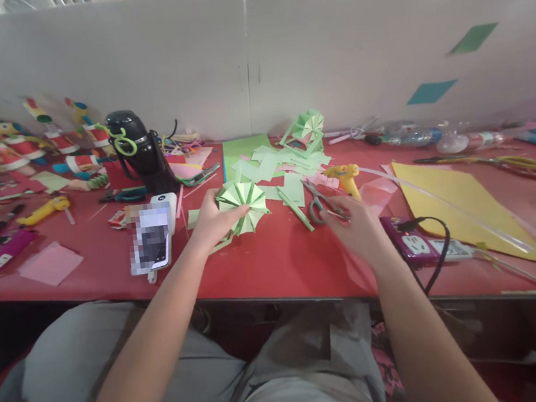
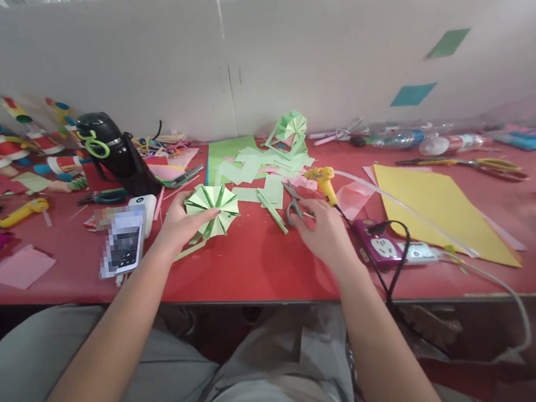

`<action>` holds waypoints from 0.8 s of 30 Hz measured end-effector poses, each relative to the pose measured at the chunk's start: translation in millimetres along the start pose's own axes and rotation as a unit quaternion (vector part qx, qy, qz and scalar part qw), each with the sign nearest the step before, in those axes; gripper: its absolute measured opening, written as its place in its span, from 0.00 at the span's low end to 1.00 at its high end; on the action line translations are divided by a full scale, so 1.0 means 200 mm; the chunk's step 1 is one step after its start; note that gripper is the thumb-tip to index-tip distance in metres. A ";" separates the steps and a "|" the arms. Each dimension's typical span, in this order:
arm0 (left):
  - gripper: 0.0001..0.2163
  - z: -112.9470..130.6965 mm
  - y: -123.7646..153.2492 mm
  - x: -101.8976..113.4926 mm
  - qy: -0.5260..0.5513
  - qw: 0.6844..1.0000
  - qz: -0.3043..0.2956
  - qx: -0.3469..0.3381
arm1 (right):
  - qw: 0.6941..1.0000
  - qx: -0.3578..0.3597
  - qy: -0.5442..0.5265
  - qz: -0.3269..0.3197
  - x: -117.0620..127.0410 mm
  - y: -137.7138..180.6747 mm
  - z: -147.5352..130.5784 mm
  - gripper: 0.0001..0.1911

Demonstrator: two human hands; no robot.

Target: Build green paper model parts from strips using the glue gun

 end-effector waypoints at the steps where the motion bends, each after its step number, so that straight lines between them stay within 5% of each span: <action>1: 0.38 0.00 0.00 0.00 -0.002 1.000 0.001 0.001 | 0.997 0.036 -0.056 -0.049 -0.01 0.04 -0.06 0.20; 5: 0.36 0.02 0.01 0.00 -0.006 1.000 0.002 0.004 | 0.971 0.149 -0.129 -0.135 -0.10 0.12 -0.29 0.25; 9: 0.33 0.03 0.01 -0.01 -0.006 1.000 -0.007 0.003 | 0.967 0.177 -0.131 -0.128 -0.20 0.10 -0.42 0.24; 14: 0.34 0.00 0.00 -0.01 0.004 1.000 -0.004 -0.005 | 0.968 0.189 -0.139 -0.085 -0.27 0.08 -0.46 0.11; 24: 0.34 0.01 0.00 0.00 0.054 0.998 0.003 -0.023 | 0.958 0.185 -0.214 -0.036 -0.33 0.12 -0.46 0.10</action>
Point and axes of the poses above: each hand's wrist, its own y-axis away from the middle knuckle, its own x-axis out of the back of the hand, z = x × y, the point moved 1 cm from there along -y, towards the middle knuckle, and after that the axes turned 12 degrees about -x, right-handed, at the moved point
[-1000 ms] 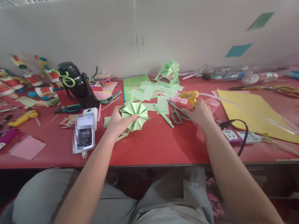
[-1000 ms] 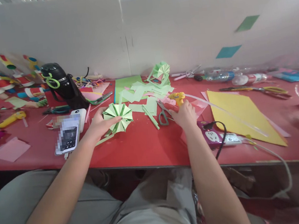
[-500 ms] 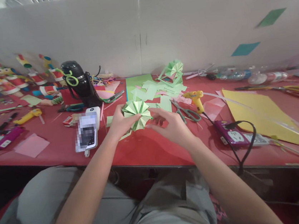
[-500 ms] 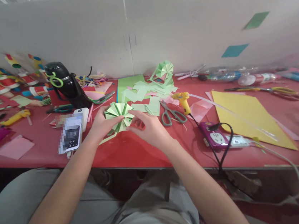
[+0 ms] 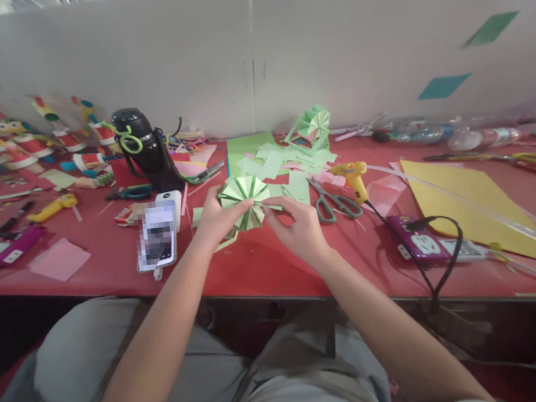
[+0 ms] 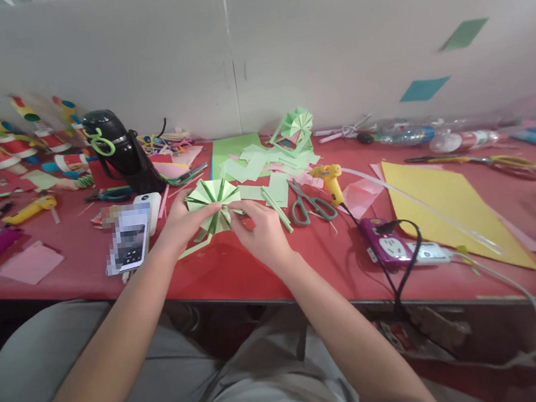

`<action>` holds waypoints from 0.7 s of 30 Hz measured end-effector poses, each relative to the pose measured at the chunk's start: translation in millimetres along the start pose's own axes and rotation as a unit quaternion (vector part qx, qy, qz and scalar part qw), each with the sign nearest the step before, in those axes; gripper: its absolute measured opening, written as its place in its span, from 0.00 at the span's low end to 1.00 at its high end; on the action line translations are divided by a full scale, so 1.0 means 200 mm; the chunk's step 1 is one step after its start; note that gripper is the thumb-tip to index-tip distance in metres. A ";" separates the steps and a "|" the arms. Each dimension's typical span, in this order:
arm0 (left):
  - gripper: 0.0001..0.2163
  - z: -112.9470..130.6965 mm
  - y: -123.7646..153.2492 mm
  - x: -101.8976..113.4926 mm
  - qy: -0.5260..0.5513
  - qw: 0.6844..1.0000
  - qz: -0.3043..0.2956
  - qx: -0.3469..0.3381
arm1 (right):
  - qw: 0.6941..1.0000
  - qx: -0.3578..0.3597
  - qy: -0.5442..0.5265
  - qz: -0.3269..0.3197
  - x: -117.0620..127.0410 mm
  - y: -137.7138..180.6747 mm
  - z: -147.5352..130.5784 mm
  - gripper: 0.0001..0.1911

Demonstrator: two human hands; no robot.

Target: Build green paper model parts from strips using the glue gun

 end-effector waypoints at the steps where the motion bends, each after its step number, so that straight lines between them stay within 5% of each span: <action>1: 0.33 0.01 0.00 0.00 0.010 1.000 -0.004 -0.002 | 1.000 0.005 -0.006 0.001 0.00 0.00 0.00 0.10; 15: 0.19 -0.04 -0.02 -0.01 -0.001 0.999 0.001 -0.045 | 0.999 0.039 0.005 0.023 -0.03 0.00 0.04 0.08; 21: 0.22 -0.03 0.00 -0.01 -0.018 0.998 -0.006 -0.065 | 0.999 0.036 0.009 0.017 -0.03 0.00 0.05 0.08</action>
Point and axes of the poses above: each hand's wrist, its own y-axis away from the middle knuckle, its own x-axis out of the back of the hand, z = x × y, the point moved 1 cm from there along -y, towards the middle knuckle, and after that the axes turned 12 degrees about -x, right-handed, at the moved point
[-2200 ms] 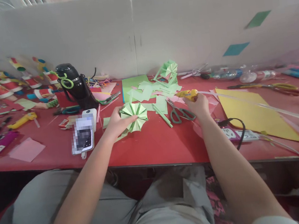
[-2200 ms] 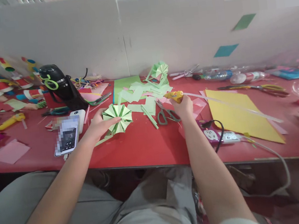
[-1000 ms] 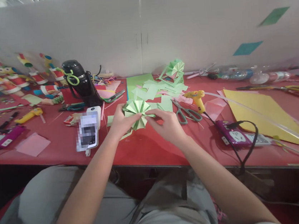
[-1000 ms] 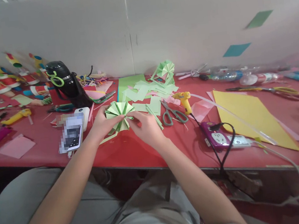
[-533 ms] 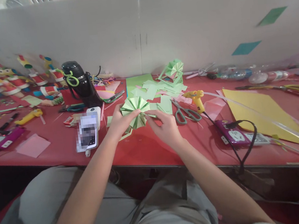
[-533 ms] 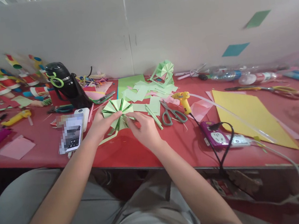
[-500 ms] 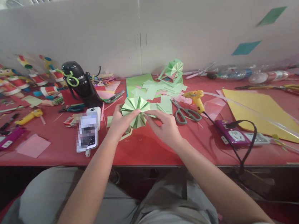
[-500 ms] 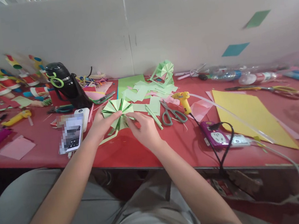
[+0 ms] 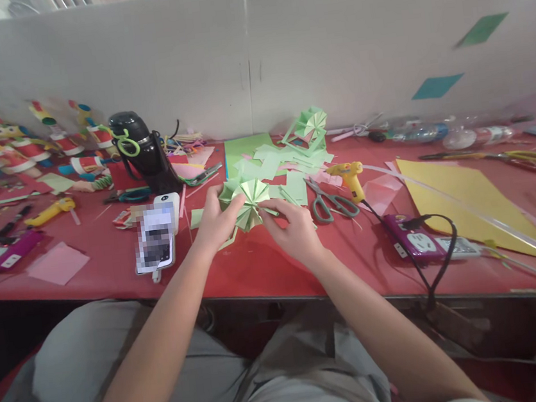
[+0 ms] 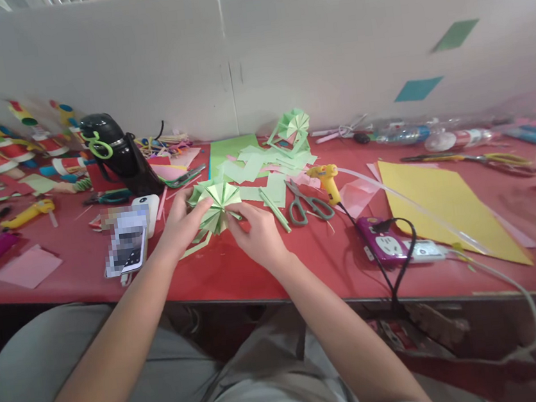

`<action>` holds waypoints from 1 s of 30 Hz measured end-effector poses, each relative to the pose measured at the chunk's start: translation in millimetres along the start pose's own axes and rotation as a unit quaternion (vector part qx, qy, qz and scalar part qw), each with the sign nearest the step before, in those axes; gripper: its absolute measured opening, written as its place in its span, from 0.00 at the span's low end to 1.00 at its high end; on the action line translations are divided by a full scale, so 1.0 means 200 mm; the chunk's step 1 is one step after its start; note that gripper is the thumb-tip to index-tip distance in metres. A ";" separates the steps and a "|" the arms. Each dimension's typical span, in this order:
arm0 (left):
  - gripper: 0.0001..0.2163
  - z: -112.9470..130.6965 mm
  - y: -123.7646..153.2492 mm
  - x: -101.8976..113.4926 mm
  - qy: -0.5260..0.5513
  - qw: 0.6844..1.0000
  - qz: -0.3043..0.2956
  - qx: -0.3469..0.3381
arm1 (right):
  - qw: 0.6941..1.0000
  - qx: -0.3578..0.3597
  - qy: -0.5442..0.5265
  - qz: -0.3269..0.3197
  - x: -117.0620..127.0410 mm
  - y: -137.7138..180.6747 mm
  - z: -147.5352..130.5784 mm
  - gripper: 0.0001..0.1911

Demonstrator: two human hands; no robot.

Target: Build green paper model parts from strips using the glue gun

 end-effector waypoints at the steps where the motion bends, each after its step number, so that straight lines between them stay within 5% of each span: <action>1: 0.23 0.00 0.00 0.00 -0.003 1.000 -0.001 -0.004 | 1.000 0.004 0.002 -0.003 0.00 0.00 0.00 0.08; 10: 0.19 -0.01 -0.01 0.02 -0.022 0.998 -0.004 -0.051 | 0.996 0.071 0.010 -0.054 0.04 -0.02 0.01 0.12; 30: 0.21 -0.01 0.00 0.01 -0.002 0.999 -0.022 -0.049 | 1.000 -0.013 -0.018 -0.011 0.00 0.00 0.03 0.09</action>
Point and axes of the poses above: each hand's wrist, its own y-axis away from the middle knuckle, its own x-axis out of the back of the hand, z = x × y, the point moved 1 cm from there along -y, towards the middle knuckle, and after that the axes turned 12 degrees about -x, right-handed, at the moved point
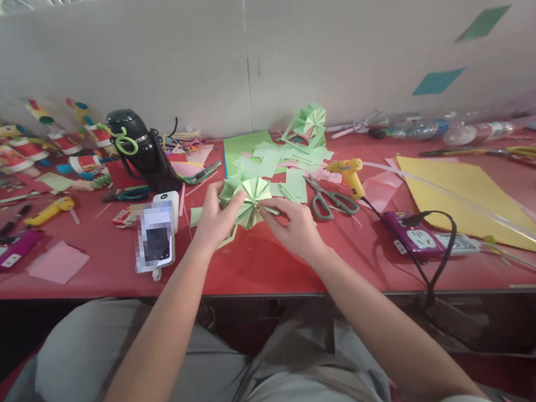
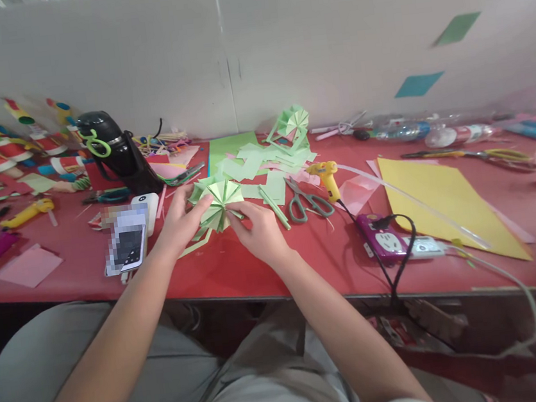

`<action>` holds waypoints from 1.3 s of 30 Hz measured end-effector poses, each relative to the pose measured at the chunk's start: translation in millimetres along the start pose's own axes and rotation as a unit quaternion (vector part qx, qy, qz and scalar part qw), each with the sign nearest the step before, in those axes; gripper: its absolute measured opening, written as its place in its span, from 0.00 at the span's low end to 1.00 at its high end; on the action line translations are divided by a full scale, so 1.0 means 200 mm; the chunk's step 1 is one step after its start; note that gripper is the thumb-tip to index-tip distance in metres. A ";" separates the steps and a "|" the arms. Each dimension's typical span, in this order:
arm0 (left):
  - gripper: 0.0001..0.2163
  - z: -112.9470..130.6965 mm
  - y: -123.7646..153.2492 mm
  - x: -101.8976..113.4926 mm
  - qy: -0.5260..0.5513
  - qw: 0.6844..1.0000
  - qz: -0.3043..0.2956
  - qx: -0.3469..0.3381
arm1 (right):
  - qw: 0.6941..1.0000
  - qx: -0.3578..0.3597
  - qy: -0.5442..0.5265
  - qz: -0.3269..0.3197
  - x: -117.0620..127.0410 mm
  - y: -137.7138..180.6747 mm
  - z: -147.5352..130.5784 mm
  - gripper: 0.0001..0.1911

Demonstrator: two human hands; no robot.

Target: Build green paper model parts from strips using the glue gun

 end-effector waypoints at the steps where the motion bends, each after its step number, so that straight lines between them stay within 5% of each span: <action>1: 0.20 0.00 0.00 0.00 0.001 1.000 0.003 0.000 | 1.000 -0.016 -0.019 0.005 -0.01 0.00 0.00 0.09; 6: 0.18 0.02 0.01 -0.01 0.012 1.000 0.012 0.007 | 0.996 -0.069 -0.048 0.031 -0.02 0.02 0.02 0.11; 19: 0.22 -0.01 0.02 -0.03 0.005 0.999 0.016 -0.049 | 0.997 -0.026 0.030 0.072 -0.03 0.02 0.04 0.11; 25: 0.27 0.03 0.05 -0.05 -0.012 0.997 0.008 -0.080 | 0.989 -0.135 -0.063 0.002 -0.03 0.00 0.07 0.13; 29: 0.16 0.07 0.06 -0.04 0.017 0.998 -0.011 -0.053 | 0.964 -0.218 -0.151 -0.006 0.04 -0.04 0.11 0.15; 34: 0.10 0.01 0.01 0.04 -0.043 0.997 0.052 -0.043 | 0.917 -0.304 -0.253 -0.050 0.16 -0.09 0.18 0.16; 39: 0.12 0.00 0.00 0.07 -0.111 0.987 -0.095 -0.072 | 0.877 -0.365 -0.295 -0.105 0.22 -0.11 0.23 0.17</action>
Point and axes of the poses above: each hand's wrist, its own y-axis away from the middle knuckle, its own x-axis out of the back of the hand, z = x × y, the point moved 1 cm from there along -y, towards the middle knuckle, and after that the axes turned 12 degrees about -x, right-handed, at the moved point
